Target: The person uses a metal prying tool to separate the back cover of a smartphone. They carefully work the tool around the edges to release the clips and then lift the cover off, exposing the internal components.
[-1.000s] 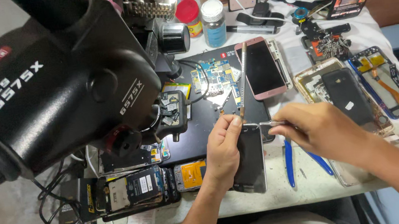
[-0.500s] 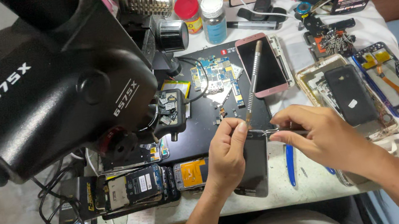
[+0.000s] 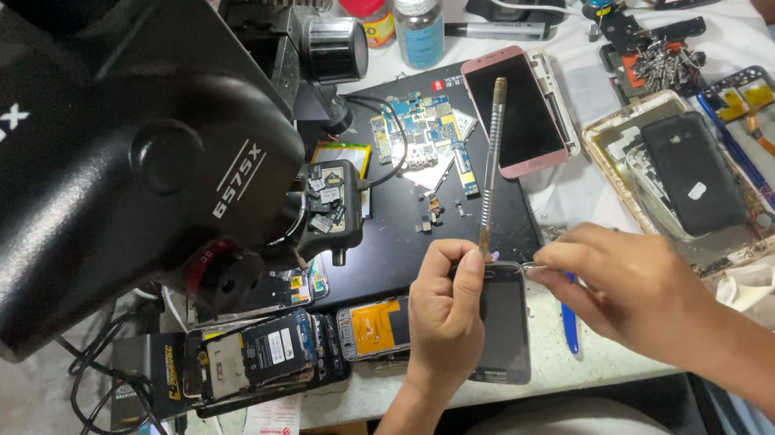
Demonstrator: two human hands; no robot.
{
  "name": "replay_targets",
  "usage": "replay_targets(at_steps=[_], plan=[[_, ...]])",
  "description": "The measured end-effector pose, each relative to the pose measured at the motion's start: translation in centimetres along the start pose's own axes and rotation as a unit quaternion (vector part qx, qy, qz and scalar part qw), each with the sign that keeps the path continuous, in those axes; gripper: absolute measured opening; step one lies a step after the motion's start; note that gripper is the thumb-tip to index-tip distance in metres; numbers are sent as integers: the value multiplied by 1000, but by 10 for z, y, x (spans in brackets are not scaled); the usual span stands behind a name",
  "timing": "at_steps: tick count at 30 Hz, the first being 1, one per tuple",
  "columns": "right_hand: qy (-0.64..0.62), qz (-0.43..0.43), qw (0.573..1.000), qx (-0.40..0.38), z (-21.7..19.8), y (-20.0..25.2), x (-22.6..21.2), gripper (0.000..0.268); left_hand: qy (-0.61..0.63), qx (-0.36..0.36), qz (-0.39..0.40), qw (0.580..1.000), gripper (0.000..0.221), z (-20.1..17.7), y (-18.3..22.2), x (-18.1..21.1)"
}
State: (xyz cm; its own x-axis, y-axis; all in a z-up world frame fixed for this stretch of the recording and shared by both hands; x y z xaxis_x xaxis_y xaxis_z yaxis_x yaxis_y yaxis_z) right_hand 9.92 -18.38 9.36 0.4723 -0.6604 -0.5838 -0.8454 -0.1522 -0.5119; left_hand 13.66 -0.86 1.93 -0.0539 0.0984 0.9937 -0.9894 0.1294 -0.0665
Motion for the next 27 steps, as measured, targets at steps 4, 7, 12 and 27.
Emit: replay_targets(at_steps=[4,7,12,27], plan=[[41,-31,998,26,1,1,-5,22,5,26,-25,999,18,3,4,-4],[4,57,998,30,7,3,-2,19,-1,43,-30,999,17,3,6,-3],[-6,120,992,43,9,10,-2,15,-71,72,10,995,16,4,12,2],[-90,245,959,-112,5,13,32,18,-75,51,-12,996,14,14,23,-9]])
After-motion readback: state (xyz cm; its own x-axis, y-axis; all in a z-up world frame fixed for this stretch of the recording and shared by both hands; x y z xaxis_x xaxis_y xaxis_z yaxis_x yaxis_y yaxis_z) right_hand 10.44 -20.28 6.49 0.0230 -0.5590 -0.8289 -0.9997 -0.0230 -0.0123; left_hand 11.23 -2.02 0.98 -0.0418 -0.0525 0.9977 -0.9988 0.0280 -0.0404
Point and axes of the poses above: each hand's wrist, its own y-axis away from the middle knuckle, its own z-axis out of the palm, x = y × z, the point moved 5 cm from there along -y, towards the middle knuckle, and after that the axes turned 5 degrees about x, right-handed, at the moved point
